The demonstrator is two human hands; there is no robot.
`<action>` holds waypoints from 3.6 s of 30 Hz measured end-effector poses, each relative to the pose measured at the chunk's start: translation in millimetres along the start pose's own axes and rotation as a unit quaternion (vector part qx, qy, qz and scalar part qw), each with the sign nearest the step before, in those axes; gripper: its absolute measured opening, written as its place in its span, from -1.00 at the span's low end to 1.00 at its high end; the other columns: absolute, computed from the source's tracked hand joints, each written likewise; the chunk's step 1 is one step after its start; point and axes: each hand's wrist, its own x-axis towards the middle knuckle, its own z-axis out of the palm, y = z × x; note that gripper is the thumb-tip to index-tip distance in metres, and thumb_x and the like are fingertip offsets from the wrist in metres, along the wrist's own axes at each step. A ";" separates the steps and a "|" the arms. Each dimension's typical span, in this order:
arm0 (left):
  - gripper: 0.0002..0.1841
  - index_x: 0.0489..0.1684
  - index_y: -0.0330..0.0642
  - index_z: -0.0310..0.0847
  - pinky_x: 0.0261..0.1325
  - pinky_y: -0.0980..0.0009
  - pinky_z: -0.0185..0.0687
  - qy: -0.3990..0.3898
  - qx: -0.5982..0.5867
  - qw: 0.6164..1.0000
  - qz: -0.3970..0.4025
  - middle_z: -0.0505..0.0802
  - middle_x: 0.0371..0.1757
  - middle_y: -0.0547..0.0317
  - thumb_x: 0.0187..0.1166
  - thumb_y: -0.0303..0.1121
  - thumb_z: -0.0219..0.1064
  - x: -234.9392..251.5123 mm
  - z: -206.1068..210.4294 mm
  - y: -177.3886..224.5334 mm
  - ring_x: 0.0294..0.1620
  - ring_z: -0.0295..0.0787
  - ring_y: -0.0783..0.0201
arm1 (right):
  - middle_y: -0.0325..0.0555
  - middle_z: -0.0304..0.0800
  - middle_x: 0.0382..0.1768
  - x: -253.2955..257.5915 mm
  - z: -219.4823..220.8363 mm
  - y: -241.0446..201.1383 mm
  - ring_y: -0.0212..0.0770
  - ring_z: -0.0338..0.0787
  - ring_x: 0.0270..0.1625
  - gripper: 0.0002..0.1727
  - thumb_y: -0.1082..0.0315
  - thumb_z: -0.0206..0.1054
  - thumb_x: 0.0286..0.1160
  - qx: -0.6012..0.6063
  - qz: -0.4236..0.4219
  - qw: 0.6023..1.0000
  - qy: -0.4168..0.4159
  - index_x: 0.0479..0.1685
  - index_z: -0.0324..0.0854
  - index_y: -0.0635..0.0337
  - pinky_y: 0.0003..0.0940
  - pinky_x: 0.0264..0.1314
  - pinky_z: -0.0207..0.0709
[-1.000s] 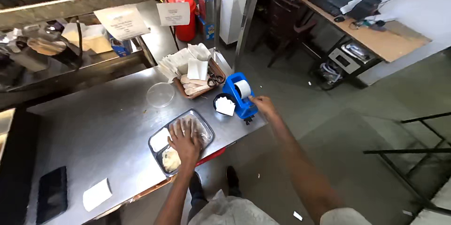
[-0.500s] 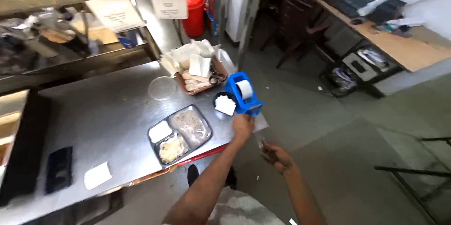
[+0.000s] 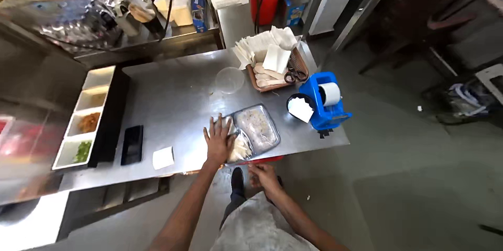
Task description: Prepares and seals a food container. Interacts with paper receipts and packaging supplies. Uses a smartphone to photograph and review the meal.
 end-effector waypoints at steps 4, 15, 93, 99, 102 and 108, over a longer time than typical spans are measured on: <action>-0.26 0.81 0.37 0.28 0.48 -0.24 0.44 -0.046 -0.027 0.997 0.058 0.38 0.79 0.09 0.60 0.35 0.13 -8.7 -2.4 2.0 0.65 0.36 -0.17 | -0.08 0.87 -0.09 -3.7 -27.8 1.7 -0.20 0.83 -0.20 -0.66 0.17 0.32 0.70 -0.066 0.047 0.997 0.015 0.25 0.69 0.19 -0.24 -0.20 0.70; -0.27 0.59 0.28 0.57 0.28 -0.15 0.60 0.045 -0.157 0.979 -0.121 0.59 0.41 -0.22 0.42 0.36 0.32 -65.1 12.5 38.3 0.31 0.57 -0.23 | 0.16 0.77 0.17 -18.7 -14.9 -6.8 0.04 0.81 0.13 -0.35 -0.17 0.01 0.83 0.087 -0.014 0.982 0.168 0.49 0.48 0.22 0.06 0.07 0.70; -0.53 0.24 0.04 0.82 0.62 -0.12 0.42 0.043 -0.181 0.975 0.123 0.74 0.49 0.05 0.75 0.06 0.06 -13.3 -1.6 154.1 0.57 0.57 -0.05 | 0.16 0.83 0.12 9.9 -252.9 -222.8 0.21 0.74 0.25 -0.42 -0.24 0.42 0.50 -0.311 -0.174 0.868 0.345 0.03 0.84 0.14 0.39 0.34 0.48; -0.40 0.47 -0.23 0.61 0.28 0.08 0.78 -0.312 -0.573 0.758 -0.011 0.79 0.39 0.00 0.87 0.07 -0.11 14.8 54.5 266.9 0.22 0.84 0.12 | -0.02 0.84 -0.13 -111.6 -242.6 -202.7 -0.17 0.78 -0.07 -0.79 0.31 0.36 0.59 -0.173 -0.280 0.926 0.183 -0.11 0.73 0.32 -0.14 0.07 0.68; -0.25 0.59 -0.23 0.48 0.22 0.00 0.77 -0.373 -0.651 0.659 -0.052 0.77 0.43 -0.04 0.84 0.22 -0.26 48.5 68.0 314.8 0.26 0.83 0.03 | -0.16 0.87 -0.17 -147.1 -266.6 -113.9 -0.37 0.77 -0.14 -0.82 0.33 0.35 0.54 -0.121 -0.238 0.942 0.203 -0.18 0.77 0.27 -0.42 -0.12 0.61; -0.60 0.09 -0.15 0.82 0.28 -0.10 0.69 -0.282 -0.255 0.925 -0.028 0.90 0.08 -0.03 0.74 -0.06 0.17 63.2 54.2 356.6 0.17 0.84 0.01 | -0.18 0.78 -0.24 -84.3 -299.8 -46.3 -0.31 0.74 -0.17 -0.83 0.29 0.25 0.71 0.026 -0.055 0.987 0.146 -0.07 0.68 0.19 -0.34 -0.13 0.64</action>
